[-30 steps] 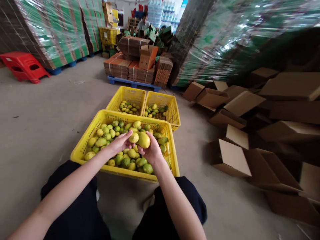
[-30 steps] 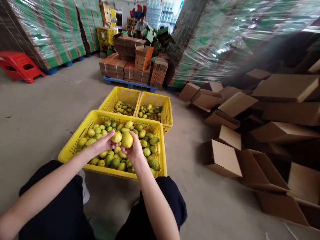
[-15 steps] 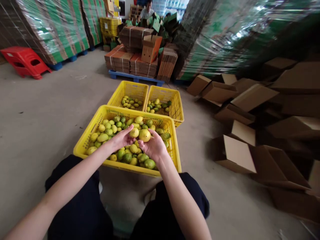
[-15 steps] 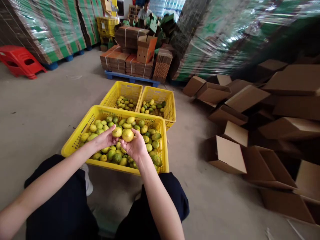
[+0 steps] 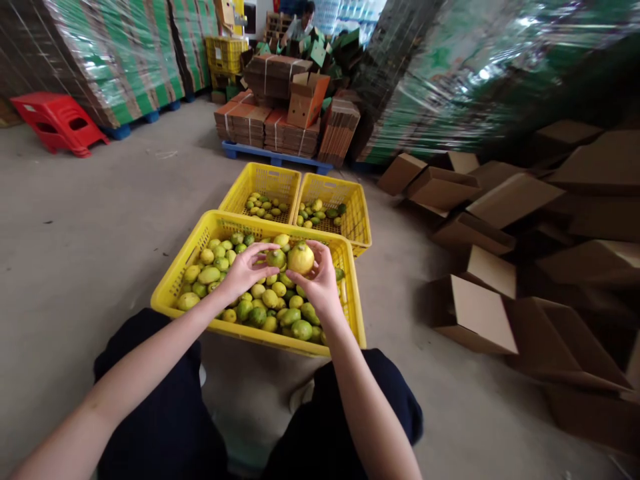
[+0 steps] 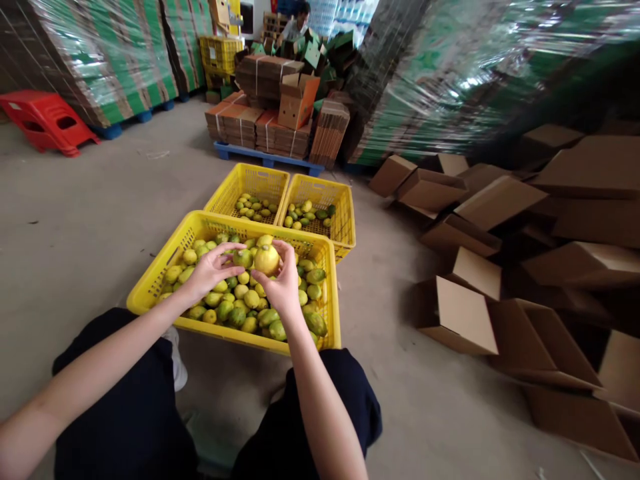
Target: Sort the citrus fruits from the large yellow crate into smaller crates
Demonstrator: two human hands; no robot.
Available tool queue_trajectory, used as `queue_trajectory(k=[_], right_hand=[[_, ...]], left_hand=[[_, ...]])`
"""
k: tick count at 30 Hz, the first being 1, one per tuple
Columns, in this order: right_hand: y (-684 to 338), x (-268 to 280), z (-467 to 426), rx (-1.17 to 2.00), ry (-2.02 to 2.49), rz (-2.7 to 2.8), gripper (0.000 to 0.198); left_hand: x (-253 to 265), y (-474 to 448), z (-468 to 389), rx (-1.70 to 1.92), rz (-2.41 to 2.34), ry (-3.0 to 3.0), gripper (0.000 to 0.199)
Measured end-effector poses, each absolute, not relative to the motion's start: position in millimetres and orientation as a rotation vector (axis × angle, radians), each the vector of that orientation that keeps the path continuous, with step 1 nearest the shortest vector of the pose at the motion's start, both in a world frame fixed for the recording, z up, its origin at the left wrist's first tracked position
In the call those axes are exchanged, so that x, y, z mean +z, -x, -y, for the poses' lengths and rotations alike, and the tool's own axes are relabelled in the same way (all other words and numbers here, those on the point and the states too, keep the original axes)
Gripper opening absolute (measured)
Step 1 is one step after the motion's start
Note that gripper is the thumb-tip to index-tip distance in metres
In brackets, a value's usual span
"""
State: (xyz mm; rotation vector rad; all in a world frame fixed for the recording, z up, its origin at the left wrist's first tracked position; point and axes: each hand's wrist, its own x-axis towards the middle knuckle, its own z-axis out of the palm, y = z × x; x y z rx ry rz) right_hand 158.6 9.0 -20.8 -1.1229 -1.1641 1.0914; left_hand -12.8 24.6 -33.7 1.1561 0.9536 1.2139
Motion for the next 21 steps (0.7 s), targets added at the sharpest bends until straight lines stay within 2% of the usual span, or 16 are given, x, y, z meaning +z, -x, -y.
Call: queue_trajectory(k=[3,5,7,10,14,17,21], right_hand=[[-158.4,-19.9,-7.9,0.855,1.17,1.313,0.049],[-159.0,-19.0,-7.8,0.862,1.172,1.291,0.049],[-160.3,-18.3,-8.8,1.018,1.125,1.202,0.054],[-162.2,-17.9,-11.9,1.412,1.017,0.957,0.06],[-162.2,-17.6,-16.1,1.776,0.869,0.666,0.042],[-159.6,-16.2,-17.1,1.846,0.81,0.584,0.034],[-154.6,-13.8,-15.7,1.758,0.842,0.598,0.031]], left_hand=[[-30.5,13.4,-23.6,1.28,-0.88,-1.166,0.047],[-30.1,13.5,-22.6,1.319,-0.856,-1.106,0.047],[-30.9,13.4,-22.5,1.328,-0.835,-0.996,0.043],[-32.2,13.3,-25.3,1.277,-0.797,-0.745,0.033],[-29.6,14.0,-31.7,1.174,-0.812,-0.421,0.023],[-26.5,14.9,-33.7,1.095,-0.744,-0.324,0.021],[-27.8,14.8,-31.7,1.082,-0.698,-0.411,0.014]])
